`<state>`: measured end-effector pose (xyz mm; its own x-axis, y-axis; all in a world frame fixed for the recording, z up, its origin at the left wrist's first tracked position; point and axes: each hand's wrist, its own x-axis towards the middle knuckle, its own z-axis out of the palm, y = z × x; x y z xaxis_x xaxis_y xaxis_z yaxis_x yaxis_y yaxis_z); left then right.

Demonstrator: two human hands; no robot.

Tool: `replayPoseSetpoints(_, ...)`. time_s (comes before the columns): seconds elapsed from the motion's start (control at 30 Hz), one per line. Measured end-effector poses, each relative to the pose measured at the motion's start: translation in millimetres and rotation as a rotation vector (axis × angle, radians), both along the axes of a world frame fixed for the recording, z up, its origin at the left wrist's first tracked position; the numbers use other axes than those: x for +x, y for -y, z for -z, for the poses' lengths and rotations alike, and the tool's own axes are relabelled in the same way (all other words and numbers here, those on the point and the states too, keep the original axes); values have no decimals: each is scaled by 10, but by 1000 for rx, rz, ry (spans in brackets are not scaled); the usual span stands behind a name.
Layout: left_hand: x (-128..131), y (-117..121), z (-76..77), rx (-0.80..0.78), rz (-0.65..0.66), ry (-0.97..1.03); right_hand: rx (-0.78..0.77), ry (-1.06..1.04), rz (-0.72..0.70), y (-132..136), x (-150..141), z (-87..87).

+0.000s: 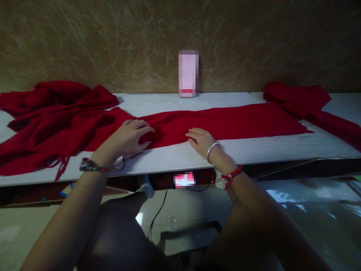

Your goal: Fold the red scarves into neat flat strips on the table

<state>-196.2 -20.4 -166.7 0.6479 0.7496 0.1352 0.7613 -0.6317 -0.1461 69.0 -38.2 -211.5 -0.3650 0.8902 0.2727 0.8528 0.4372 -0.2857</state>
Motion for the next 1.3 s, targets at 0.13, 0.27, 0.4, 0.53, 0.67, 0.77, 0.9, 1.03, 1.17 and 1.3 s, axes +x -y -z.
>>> replayPoseSetpoints(0.13, 141, -45, 89, -9, 70, 45, -16, 16, 1, 7, 0, -7)
replayPoseSetpoints(0.27, 84, -84, 92, -41, 54, -3, 1, -4, -20, 12, 1, -5)
replayPoseSetpoints(0.4, 37, -75, 62, -117, -15, -44, -7, -6, -10, 29, -11, -22)
replayPoseSetpoints(0.53, 56, -61, 53, -161, -70, -55, -9, -4, -4, 40, -13, -37)
replayPoseSetpoints(0.67, 40, -81, 69, -129, -71, -71, -10, -2, -4, 39, -5, -34)
replayPoseSetpoints(0.77, 2, -103, 95, -133, -61, -70, 1, -7, -2, 39, -3, -28)
replayPoseSetpoints(0.9, -16, -124, 146, -137, -82, -13, 25, -32, -7, 35, -1, -18)
replayPoseSetpoints(1.03, 28, -82, 106, -77, -92, -19, 11, -69, 13, 27, -1, -12)
replayPoseSetpoints(1.17, 68, 29, -71, 7, -193, 98, 18, -102, 23, 24, 7, -27)
replayPoseSetpoints(1.3, 42, 47, -129, -65, -113, 111, 24, -156, 32, 31, 28, -57)
